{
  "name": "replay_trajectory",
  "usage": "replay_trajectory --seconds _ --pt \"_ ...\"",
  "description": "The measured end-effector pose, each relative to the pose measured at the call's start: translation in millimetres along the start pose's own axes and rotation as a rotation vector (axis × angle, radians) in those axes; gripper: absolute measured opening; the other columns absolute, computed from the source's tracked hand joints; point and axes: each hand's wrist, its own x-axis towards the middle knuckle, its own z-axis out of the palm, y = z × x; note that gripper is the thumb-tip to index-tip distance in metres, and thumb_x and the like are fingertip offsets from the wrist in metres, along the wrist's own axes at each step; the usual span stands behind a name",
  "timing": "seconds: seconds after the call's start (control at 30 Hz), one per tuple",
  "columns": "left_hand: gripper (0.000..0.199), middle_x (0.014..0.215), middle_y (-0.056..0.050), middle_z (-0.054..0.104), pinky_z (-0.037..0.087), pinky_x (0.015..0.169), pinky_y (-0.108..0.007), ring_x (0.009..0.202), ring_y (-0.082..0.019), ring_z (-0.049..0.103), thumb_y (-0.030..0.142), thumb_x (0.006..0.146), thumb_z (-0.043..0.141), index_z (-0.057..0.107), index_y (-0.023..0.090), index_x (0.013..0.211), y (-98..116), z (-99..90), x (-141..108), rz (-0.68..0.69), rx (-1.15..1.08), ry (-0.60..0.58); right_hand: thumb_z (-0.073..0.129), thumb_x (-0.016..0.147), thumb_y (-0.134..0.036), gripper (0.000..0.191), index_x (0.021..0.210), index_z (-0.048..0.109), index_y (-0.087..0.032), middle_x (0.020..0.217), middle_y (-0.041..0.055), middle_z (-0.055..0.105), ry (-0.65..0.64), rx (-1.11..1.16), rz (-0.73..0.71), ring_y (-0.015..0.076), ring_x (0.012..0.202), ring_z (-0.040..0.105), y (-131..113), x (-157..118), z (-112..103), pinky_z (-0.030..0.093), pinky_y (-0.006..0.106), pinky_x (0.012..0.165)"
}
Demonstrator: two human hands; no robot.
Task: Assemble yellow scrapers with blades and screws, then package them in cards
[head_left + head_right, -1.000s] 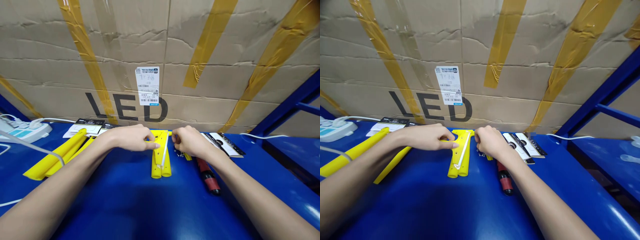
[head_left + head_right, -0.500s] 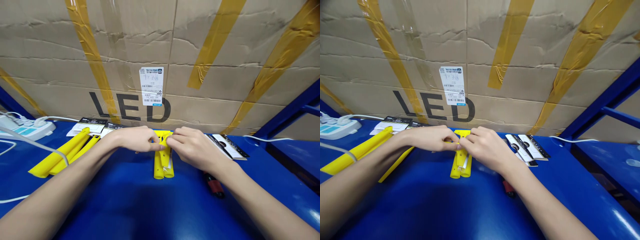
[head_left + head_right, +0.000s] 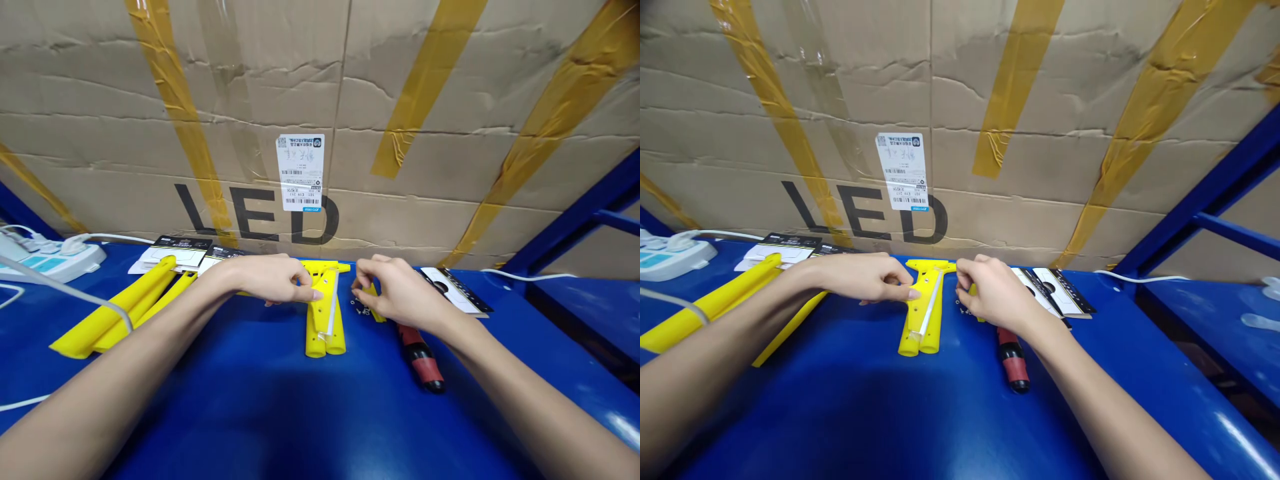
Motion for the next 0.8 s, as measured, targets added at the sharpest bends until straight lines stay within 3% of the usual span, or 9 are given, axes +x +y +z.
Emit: replay_trajectory --seconds 0.1,0.27,0.37,0.5,0.6,0.7,0.8 --pt "0.050 0.055 0.002 0.058 0.033 0.051 -0.026 0.050 -0.013 0.051 0.063 0.092 0.046 0.055 0.021 0.068 0.6 0.5 1.0 0.002 0.024 0.009 0.065 0.079 -0.013 0.025 0.070 0.044 -0.022 0.070 -0.0002 0.055 -0.108 -0.085 0.013 0.0158 0.065 0.049 2.4 0.8 5.7 0.029 0.027 0.060" --pt "0.048 0.056 0.002 0.057 0.034 0.051 -0.026 0.051 -0.013 0.051 0.062 0.093 0.045 0.055 0.021 0.069 2.0 0.1 0.5 -0.001 0.029 0.006 0.060 0.078 -0.006 0.020 0.071 0.048 -0.021 0.068 -0.0012 0.051 -0.094 -0.122 -0.063 0.0142 0.062 0.045 1.9 -0.9 13.2 0.025 0.026 0.057" --pt "0.048 0.056 0.001 0.058 0.033 0.050 -0.026 0.051 -0.013 0.051 0.060 0.092 0.047 0.053 0.021 0.066 3.1 0.6 0.0 -0.011 0.030 0.012 0.057 0.076 -0.003 0.023 0.069 0.046 -0.021 0.064 -0.0025 0.049 -0.044 -0.109 -0.105 0.0132 0.058 0.043 -0.5 -2.3 11.6 0.025 0.026 0.057" --pt "0.044 0.056 0.001 0.057 0.034 0.051 -0.025 0.052 -0.014 0.051 0.056 0.094 0.046 0.053 0.020 0.068 1.7 1.1 0.2 -0.012 0.006 0.019 0.061 0.081 -0.008 0.026 0.069 0.042 -0.022 0.067 -0.0026 0.056 0.116 0.095 -0.177 0.0125 0.060 0.050 -14.0 -4.3 3.1 0.032 0.024 0.060" --pt "0.041 0.055 0.002 0.054 0.036 0.053 -0.025 0.053 -0.014 0.051 0.053 0.094 0.046 0.051 0.021 0.068 -1.4 0.0 0.1 0.033 -0.061 0.023 0.060 0.086 -0.009 0.028 0.069 0.042 -0.022 0.066 -0.0020 0.058 0.219 0.157 -0.303 0.0126 0.062 0.052 -28.2 -5.4 0.3 0.036 0.024 0.062" --pt "0.040 0.056 0.003 0.052 0.036 0.054 -0.025 0.054 -0.013 0.051 0.051 0.093 0.046 0.048 0.021 0.067 -3.3 -1.4 -1.0 0.058 -0.102 0.026 0.054 0.091 -0.006 0.026 0.071 0.049 -0.021 0.064 -0.0016 0.056 0.271 0.017 -0.490 0.0130 0.059 0.047 -39.6 -6.1 1.5 0.036 0.026 0.062" --pt "0.039 0.058 0.002 0.053 0.036 0.053 -0.024 0.054 -0.013 0.051 0.051 0.093 0.047 0.049 0.020 0.069 -4.4 -1.5 -1.9 0.042 -0.114 0.013 0.046 0.096 -0.003 0.030 0.074 0.057 -0.019 0.065 0.0011 0.059 0.290 -0.277 -0.629 0.0161 0.062 0.046 -48.4 -7.2 1.7 0.035 0.030 0.061"
